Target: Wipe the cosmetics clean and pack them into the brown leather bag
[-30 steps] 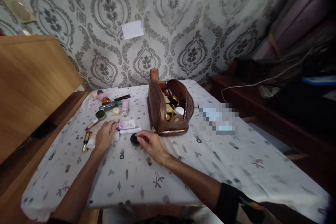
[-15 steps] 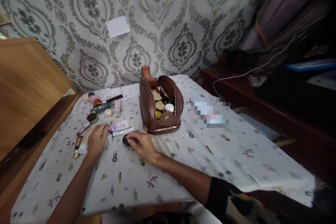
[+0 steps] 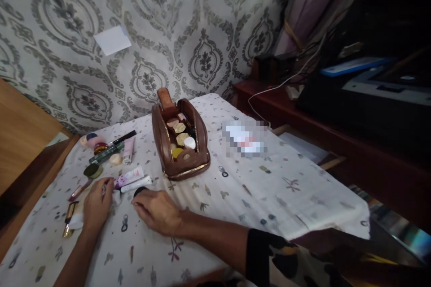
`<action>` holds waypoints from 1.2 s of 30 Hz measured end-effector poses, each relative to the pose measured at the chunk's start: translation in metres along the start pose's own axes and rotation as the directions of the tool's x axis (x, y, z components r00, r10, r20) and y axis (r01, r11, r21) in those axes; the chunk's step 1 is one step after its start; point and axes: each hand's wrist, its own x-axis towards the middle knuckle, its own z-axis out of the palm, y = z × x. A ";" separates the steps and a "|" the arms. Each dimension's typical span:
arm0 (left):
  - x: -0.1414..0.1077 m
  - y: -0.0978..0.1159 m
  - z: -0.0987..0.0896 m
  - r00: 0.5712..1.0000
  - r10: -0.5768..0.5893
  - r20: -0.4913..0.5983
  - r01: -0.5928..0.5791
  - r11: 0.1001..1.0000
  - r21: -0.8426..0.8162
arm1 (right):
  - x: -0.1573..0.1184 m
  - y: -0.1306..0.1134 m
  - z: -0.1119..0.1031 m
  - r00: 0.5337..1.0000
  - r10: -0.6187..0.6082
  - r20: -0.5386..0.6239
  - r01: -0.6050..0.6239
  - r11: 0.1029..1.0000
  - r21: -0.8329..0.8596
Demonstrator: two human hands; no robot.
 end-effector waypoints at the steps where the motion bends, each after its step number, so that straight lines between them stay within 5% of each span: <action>1: 0.001 -0.001 0.000 1.000 0.003 0.003 -0.003 1.000 -0.003 | -0.001 -0.001 -0.001 1.000 -0.011 0.023 0.012 0.999 -0.040; 6: 0.004 0.002 0.001 0.999 0.027 -0.039 -0.027 1.000 -0.006 | -0.001 -0.004 -0.003 0.996 -0.031 0.087 0.045 0.985 -0.164; 14: 0.011 0.012 -0.023 0.979 0.010 -0.203 0.010 0.995 0.096 | -0.001 0.007 0.001 0.999 -0.037 0.034 0.038 0.999 -0.020; 17: 0.045 0.003 -0.040 0.993 0.010 -0.120 0.013 0.982 0.189 | -0.002 0.009 0.002 0.999 -0.028 0.023 0.028 0.999 0.018; 20: 0.093 -0.008 -0.047 0.995 -0.052 0.084 0.017 0.926 0.377 | -0.002 0.010 0.002 1.000 -0.020 0.022 0.020 1.000 0.021; 25: 0.146 -0.023 -0.035 0.911 -0.163 0.379 -0.080 0.831 0.551 | -0.002 0.012 0.001 1.000 -0.009 -0.006 0.009 1.000 0.012; 36: 0.154 -0.020 -0.005 0.910 -0.133 0.392 -0.139 0.795 0.591 | -0.002 0.011 0.000 1.000 0.008 0.025 -0.008 1.000 0.012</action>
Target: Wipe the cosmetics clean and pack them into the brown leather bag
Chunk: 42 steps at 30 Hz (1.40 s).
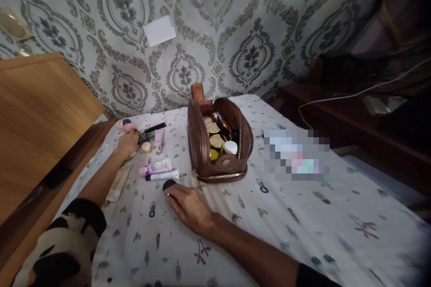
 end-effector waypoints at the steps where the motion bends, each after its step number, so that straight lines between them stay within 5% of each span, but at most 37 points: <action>1: 0.001 0.002 0.000 1.000 0.004 -0.001 -0.004 1.000 -0.001 | 0.000 0.000 0.000 1.000 0.001 0.000 -0.001 1.000 -0.006; 9: -0.014 -0.003 -0.021 1.000 -0.011 -0.011 0.011 0.999 -0.031 | 0.001 0.002 0.001 1.000 -0.016 0.004 0.016 0.999 -0.047; 14: -0.044 -0.011 -0.059 0.955 -0.206 -0.213 0.169 0.969 -0.180 | 0.002 0.001 -0.001 0.997 0.013 -0.080 -0.005 0.995 0.103; 18: -0.096 0.013 -0.076 0.918 -0.183 -0.352 0.013 0.901 -0.433 | 0.005 -0.004 -0.007 0.975 0.160 -0.153 -0.092 0.921 0.379; 21: -0.146 0.052 -0.070 0.934 -0.045 -0.354 -0.129 0.882 -0.454 | 0.007 -0.008 -0.012 0.962 0.250 -0.108 -0.138 0.788 0.600; 24: -0.191 0.089 -0.053 0.892 0.132 -0.433 -0.300 0.889 -0.347 | 0.008 -0.008 -0.013 0.952 0.294 -0.085 -0.163 0.721 0.673; 29: -0.228 0.103 -0.033 0.883 0.161 -0.441 -0.358 0.839 -0.410 | 0.008 -0.007 -0.011 0.934 0.357 0.009 -0.249 0.634 0.732; 33: -0.233 0.093 -0.041 0.926 0.136 -0.353 -0.359 0.609 -0.707 | 0.008 -0.013 -0.012 0.940 0.269 0.209 -0.314 0.447 0.838; 36: -0.232 0.095 -0.045 0.977 0.043 -0.208 -0.212 0.260 -0.942 | 0.008 -0.017 -0.010 0.929 0.187 0.320 -0.363 0.285 0.887; 39: -0.231 0.105 -0.041 0.997 -0.077 -0.005 -0.015 -0.137 -0.990 | 0.008 -0.017 -0.006 0.920 0.177 0.349 -0.373 0.133 0.918; 42: -0.234 0.111 -0.035 0.985 -0.108 0.133 0.085 -0.361 -0.929 | 0.009 -0.016 -0.005 0.934 0.196 0.299 -0.324 0.110 0.940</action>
